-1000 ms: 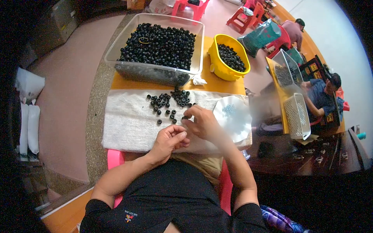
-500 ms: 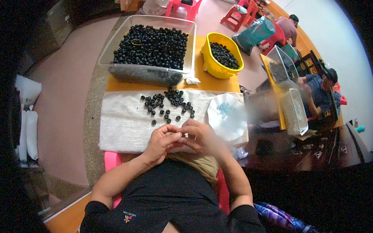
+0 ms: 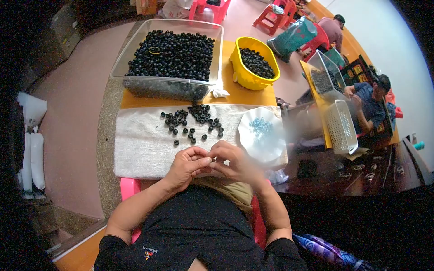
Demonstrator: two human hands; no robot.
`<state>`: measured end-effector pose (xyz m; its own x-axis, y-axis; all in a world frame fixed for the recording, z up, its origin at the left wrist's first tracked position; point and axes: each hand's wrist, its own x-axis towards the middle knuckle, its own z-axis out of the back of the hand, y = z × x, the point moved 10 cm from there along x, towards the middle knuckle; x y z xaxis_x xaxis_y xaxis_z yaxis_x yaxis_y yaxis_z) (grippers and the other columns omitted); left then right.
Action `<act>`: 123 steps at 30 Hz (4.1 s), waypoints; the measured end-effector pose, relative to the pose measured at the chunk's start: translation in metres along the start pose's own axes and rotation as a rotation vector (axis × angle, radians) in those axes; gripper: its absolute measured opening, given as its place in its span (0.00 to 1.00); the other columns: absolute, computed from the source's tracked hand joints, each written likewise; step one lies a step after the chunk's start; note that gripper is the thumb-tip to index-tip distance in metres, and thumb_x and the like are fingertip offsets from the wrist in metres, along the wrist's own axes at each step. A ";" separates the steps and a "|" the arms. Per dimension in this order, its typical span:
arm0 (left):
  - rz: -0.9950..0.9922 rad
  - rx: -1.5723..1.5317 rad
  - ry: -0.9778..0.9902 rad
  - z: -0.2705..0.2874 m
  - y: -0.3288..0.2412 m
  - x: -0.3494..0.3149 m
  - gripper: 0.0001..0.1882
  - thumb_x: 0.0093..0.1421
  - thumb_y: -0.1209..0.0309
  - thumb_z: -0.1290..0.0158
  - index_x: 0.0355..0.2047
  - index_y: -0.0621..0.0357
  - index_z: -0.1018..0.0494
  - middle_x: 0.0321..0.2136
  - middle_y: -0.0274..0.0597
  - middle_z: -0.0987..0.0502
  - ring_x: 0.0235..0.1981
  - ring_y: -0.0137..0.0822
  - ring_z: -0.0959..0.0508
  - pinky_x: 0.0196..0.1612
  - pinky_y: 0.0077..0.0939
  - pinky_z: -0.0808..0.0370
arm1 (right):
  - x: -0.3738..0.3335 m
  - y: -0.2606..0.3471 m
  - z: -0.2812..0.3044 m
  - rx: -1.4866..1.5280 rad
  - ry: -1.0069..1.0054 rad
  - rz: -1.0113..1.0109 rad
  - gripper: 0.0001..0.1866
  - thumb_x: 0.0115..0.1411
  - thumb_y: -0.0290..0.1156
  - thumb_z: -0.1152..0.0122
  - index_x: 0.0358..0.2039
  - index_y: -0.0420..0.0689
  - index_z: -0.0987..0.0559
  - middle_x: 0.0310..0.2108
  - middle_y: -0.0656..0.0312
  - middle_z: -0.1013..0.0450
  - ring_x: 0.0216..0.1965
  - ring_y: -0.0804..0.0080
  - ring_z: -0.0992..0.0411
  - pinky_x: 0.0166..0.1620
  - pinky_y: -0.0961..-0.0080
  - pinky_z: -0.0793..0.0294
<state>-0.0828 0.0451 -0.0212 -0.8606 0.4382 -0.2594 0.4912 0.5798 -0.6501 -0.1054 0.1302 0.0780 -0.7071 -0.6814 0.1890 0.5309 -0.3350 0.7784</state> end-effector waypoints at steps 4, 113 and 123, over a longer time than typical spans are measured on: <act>-0.005 0.013 -0.003 0.000 0.001 0.001 0.10 0.63 0.74 0.45 0.44 0.61 0.30 0.37 0.42 0.21 0.36 0.30 0.19 0.42 0.25 0.19 | -0.002 0.001 0.000 0.020 0.002 -0.044 0.13 0.54 0.21 0.33 0.40 0.40 0.22 0.36 0.56 0.27 0.37 0.64 0.27 0.38 0.72 0.28; -0.044 -0.008 -0.022 0.007 0.002 0.005 0.10 0.62 0.77 0.44 0.43 0.61 0.29 0.34 0.40 0.21 0.35 0.30 0.19 0.40 0.26 0.19 | -0.036 -0.065 -0.034 0.913 -0.515 -0.432 0.09 0.65 0.32 0.41 0.34 0.38 0.23 0.28 0.66 0.26 0.29 0.81 0.27 0.34 0.85 0.28; -0.039 0.000 -0.031 0.007 0.003 0.005 0.10 0.62 0.77 0.44 0.43 0.62 0.29 0.36 0.42 0.21 0.36 0.31 0.19 0.42 0.25 0.18 | -0.040 -0.069 -0.035 0.805 -0.479 -0.429 0.10 0.65 0.31 0.40 0.34 0.36 0.22 0.30 0.64 0.25 0.28 0.77 0.26 0.34 0.82 0.26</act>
<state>-0.0869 0.0438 -0.0295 -0.8829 0.3938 -0.2557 0.4571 0.5964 -0.6598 -0.0975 0.1575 -0.0037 -0.9691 -0.2167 -0.1181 -0.1559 0.1667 0.9736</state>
